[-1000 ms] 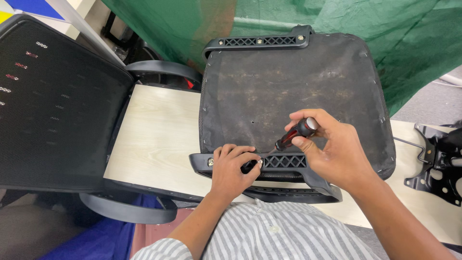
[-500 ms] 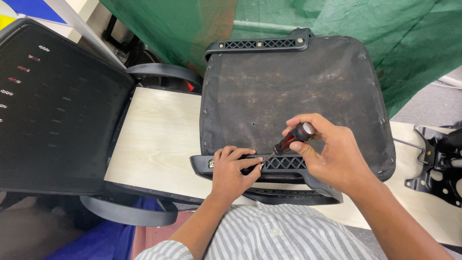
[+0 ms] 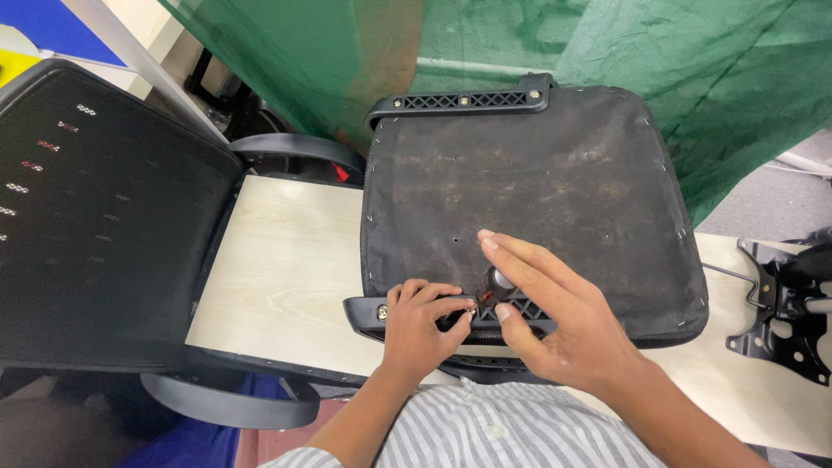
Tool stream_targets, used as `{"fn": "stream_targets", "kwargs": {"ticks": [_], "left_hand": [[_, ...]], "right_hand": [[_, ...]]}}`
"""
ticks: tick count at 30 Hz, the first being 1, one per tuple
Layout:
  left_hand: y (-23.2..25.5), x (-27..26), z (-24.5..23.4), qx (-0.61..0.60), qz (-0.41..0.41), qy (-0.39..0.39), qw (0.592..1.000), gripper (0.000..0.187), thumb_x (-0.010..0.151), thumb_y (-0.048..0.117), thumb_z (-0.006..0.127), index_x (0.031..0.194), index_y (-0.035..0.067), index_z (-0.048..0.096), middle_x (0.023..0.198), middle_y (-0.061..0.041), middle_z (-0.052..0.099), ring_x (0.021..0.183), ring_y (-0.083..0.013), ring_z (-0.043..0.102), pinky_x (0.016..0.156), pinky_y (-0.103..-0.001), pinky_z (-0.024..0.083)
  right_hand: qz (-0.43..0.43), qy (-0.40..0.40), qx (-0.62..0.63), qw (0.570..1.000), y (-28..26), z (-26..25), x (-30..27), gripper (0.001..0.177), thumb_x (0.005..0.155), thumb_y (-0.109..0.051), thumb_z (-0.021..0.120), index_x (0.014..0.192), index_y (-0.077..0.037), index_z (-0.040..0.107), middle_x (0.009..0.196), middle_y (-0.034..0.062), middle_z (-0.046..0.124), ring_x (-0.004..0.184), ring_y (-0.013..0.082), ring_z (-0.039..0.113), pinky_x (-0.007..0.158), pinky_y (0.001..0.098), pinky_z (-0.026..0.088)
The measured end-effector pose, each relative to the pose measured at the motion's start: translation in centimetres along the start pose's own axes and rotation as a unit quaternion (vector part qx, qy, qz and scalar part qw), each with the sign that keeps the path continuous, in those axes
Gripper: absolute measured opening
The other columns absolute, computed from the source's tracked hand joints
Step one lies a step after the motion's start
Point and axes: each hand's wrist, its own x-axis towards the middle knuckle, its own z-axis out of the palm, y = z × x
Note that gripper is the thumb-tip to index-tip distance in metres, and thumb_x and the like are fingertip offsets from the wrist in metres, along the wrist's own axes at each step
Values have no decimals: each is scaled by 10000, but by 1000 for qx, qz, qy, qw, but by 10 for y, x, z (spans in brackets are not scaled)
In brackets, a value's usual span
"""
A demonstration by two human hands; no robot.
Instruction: The person uses a screwdriver to tighten screws on the underside of an office chair seat, securing the armrest brackets to the seat base. The person works on multiple screws in sequence, holding the chair steady with one hand while turning the screwdriver with the other.
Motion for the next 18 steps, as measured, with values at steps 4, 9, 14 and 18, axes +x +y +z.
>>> {"fn": "stream_targets", "kwargs": {"ticks": [4, 9, 14, 18], "left_hand": [[-2, 1, 0, 2, -4, -12, 1000, 155, 763, 231, 811, 911, 191, 831, 1054, 65, 747, 1034, -195, 595, 959, -394, 379], [-6, 0, 1, 4, -3, -16, 1000, 155, 762, 237, 803, 907, 188, 828, 1051, 67, 748, 1040, -196, 596, 961, -400, 378], [-6, 2, 1, 5, 2, -22, 1000, 159, 769, 227, 800, 921, 189, 828, 1061, 59, 745, 1045, -207, 593, 971, -410, 374], [-5, 1, 0, 17, 10, -18, 1000, 165, 742, 221, 799, 901, 211, 843, 1058, 51, 741, 1037, -210, 594, 978, -416, 379]], "right_hand": [[-1, 17, 1, 1000, 2, 5, 1, 474, 862, 12, 688, 1330, -22, 622, 1388, 158, 651, 1220, 271, 703, 972, 333, 603], [-21, 34, -13, 999, 7, 10, 1, 324, 878, -43, 770, 1185, -54, 667, 1310, 104, 702, 1147, 216, 739, 922, 312, 620], [-22, 53, -59, 997, 6, 13, 1, 327, 818, -105, 830, 1124, -53, 728, 1239, 92, 711, 1072, 210, 730, 871, 303, 614], [-33, 66, -59, 996, 1, 13, -3, 397, 809, -100, 837, 1181, -35, 714, 1233, 107, 699, 1073, 214, 721, 877, 307, 609]]}}
